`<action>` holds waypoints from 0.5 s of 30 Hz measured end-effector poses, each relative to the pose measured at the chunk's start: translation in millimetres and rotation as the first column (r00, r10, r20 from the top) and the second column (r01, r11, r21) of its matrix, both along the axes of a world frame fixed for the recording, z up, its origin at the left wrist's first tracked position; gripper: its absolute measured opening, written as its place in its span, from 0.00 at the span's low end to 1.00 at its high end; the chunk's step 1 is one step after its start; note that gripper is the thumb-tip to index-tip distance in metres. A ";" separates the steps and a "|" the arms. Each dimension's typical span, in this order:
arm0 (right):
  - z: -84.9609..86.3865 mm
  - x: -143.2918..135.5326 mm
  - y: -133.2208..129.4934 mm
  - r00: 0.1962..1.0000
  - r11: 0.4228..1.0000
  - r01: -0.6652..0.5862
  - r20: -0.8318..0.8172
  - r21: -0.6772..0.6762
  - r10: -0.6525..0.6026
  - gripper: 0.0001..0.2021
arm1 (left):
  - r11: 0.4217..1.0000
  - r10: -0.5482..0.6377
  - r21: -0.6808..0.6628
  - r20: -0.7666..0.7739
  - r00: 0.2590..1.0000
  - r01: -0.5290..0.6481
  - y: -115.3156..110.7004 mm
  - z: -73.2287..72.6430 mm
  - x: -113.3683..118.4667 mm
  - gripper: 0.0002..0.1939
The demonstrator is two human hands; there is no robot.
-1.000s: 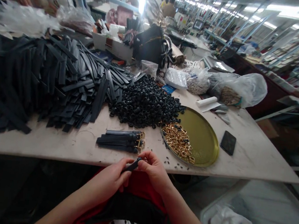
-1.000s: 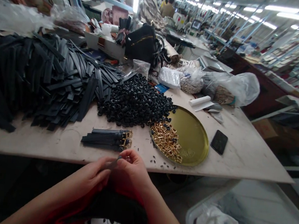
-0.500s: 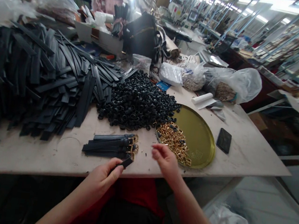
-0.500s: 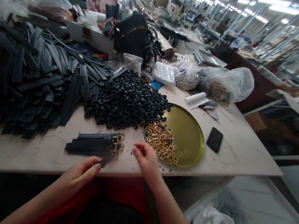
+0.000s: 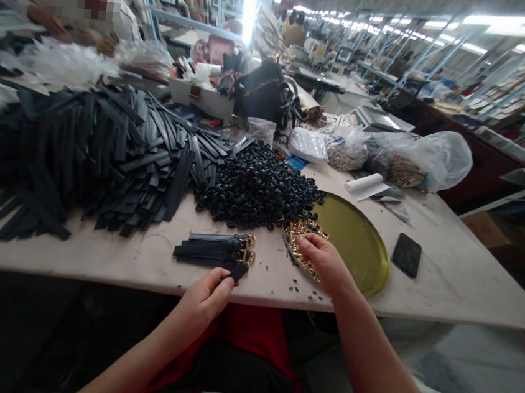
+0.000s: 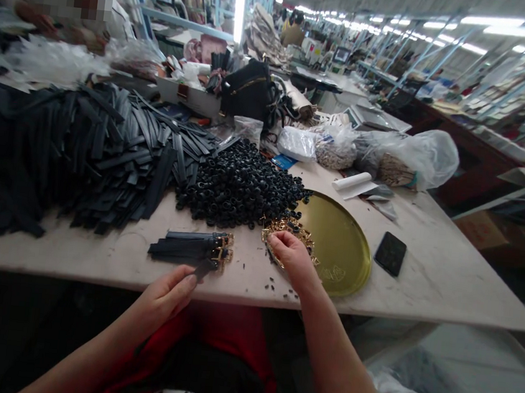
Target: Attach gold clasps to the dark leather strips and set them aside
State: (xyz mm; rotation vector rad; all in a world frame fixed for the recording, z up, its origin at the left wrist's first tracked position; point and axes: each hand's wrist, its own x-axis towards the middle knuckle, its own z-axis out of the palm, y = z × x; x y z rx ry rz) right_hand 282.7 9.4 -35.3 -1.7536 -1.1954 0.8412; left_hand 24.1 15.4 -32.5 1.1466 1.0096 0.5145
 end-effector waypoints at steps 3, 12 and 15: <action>14.0 -37.0 -18.2 0.889 0.996 -0.092 -0.450 0.013 0.088 0.13 | 0.993 0.010 0.120 0.033 0.999 -0.014 -0.3 11.1 7.3 0.14; 13.6 -121.0 -47.0 0.772 0.991 -0.135 -0.628 -0.017 0.095 0.14 | 0.982 0.180 -0.093 0.178 0.968 -0.165 -22.3 13.8 4.5 0.17; 15.4 -130.1 -48.8 0.803 0.994 -0.111 -0.589 -0.002 0.088 0.15 | 0.976 0.204 -0.123 0.234 0.951 -0.179 -26.6 11.2 -1.3 0.17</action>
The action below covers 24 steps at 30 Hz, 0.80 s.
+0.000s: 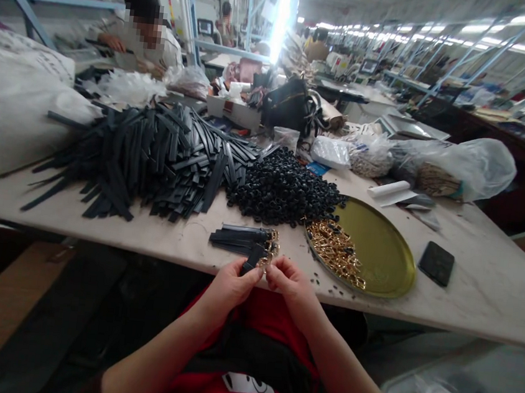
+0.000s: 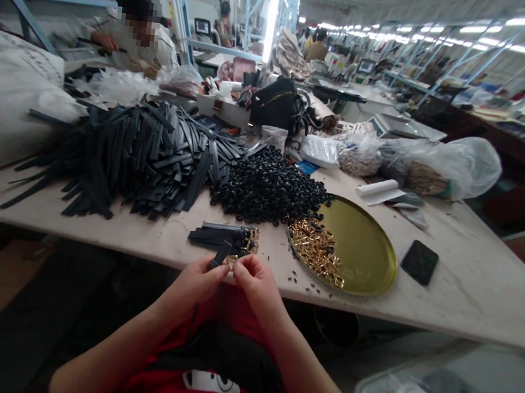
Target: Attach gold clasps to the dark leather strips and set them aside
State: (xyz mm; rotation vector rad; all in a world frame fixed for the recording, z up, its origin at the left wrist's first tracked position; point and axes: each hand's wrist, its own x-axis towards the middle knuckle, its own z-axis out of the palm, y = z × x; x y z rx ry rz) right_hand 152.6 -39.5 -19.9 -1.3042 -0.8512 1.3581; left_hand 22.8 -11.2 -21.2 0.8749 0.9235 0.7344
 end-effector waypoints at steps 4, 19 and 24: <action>4.4 -1.7 1.0 0.998 0.998 -0.053 -0.020 -0.033 0.052 0.14 | 0.996 -0.065 0.056 -0.072 0.995 0.069 1.5 -3.9 -9.6 0.16; -8.7 10.6 5.3 0.874 0.901 -0.429 0.222 -0.062 0.431 0.14 | 0.992 -0.124 -0.007 -0.014 0.992 0.124 10.5 -14.6 -19.7 0.13; -18.3 4.7 10.3 0.886 0.936 -0.331 0.378 0.116 0.267 0.11 | 0.926 -0.172 -0.298 0.209 0.963 0.230 19.0 -14.2 -21.8 0.12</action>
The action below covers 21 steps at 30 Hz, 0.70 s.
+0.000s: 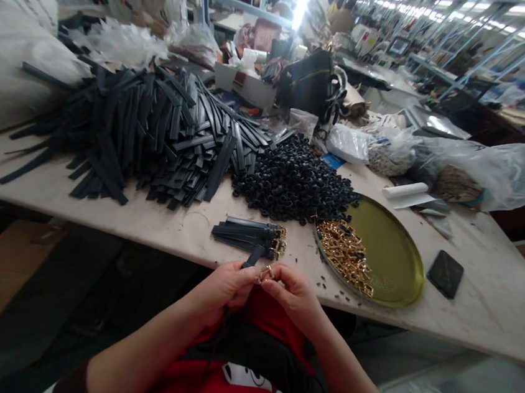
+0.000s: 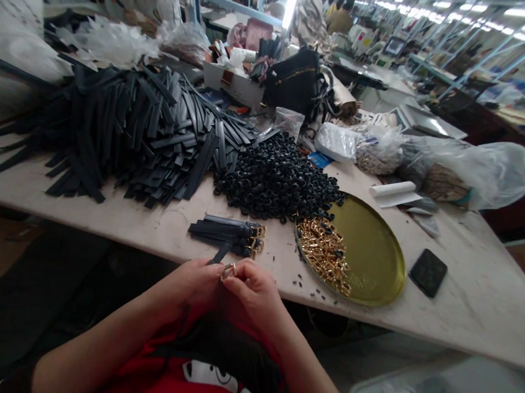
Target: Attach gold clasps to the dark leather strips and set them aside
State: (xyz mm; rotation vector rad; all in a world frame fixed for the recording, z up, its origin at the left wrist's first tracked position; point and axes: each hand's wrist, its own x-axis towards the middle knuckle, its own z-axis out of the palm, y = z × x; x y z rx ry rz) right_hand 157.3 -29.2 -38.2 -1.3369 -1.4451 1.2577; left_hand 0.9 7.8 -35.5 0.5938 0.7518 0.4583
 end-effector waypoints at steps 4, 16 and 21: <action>-0.6 0.6 4.3 0.998 0.989 0.015 0.057 0.150 -0.024 0.06 | 0.991 -0.046 -0.119 0.115 0.992 0.060 8.2 -1.7 -2.5 0.11; -3.5 1.1 -9.8 0.994 0.991 0.089 -0.058 -0.097 -0.095 0.10 | 0.715 0.266 0.685 -0.453 0.851 0.141 -0.9 -11.3 5.7 0.12; -6.0 2.6 -17.0 0.981 0.983 0.171 -0.083 -0.063 -0.176 0.18 | 0.789 0.074 0.579 -0.422 0.904 0.206 -8.1 -10.5 4.4 0.15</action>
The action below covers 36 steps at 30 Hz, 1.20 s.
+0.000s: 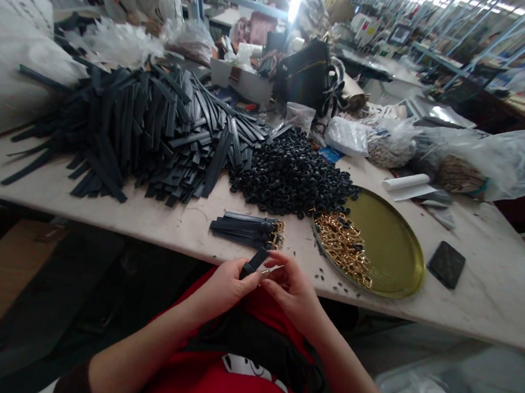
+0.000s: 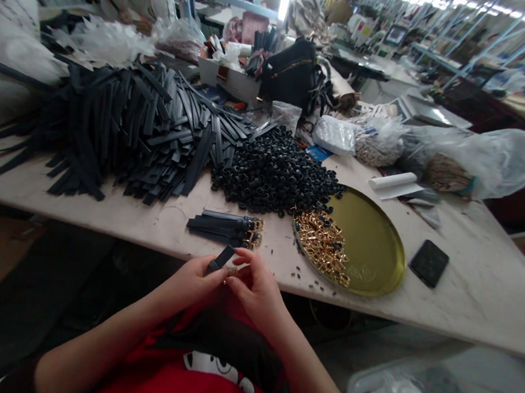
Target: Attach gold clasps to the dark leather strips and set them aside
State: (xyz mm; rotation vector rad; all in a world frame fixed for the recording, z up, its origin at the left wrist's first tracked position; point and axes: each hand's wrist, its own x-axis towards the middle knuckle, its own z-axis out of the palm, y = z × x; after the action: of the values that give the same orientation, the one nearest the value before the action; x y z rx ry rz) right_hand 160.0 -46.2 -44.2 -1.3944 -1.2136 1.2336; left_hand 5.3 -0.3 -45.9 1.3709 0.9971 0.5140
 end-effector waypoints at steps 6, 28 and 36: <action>-0.2 -2.3 -8.2 0.929 0.986 0.070 -0.350 -0.150 -0.119 0.10 | 0.999 -0.030 -0.009 0.050 0.998 0.030 -12.3 8.9 -10.8 0.18; -7.7 -33.3 -32.5 0.872 0.954 0.218 -0.398 -0.205 -0.285 0.13 | 0.999 -0.048 -0.012 0.020 0.999 0.048 -36.4 13.3 -14.6 0.16; -12.4 -27.4 -22.8 0.874 0.945 0.135 -0.414 -0.296 -0.254 0.14 | 0.976 0.008 -0.217 0.077 0.997 0.009 -24.3 -12.8 -10.8 0.16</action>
State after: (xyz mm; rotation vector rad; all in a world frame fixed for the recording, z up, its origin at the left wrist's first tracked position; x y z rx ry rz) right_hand 132.5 -69.0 -56.6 -1.2800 -0.5907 1.5016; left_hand -5.5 -24.6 -58.7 1.1480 0.9600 0.4413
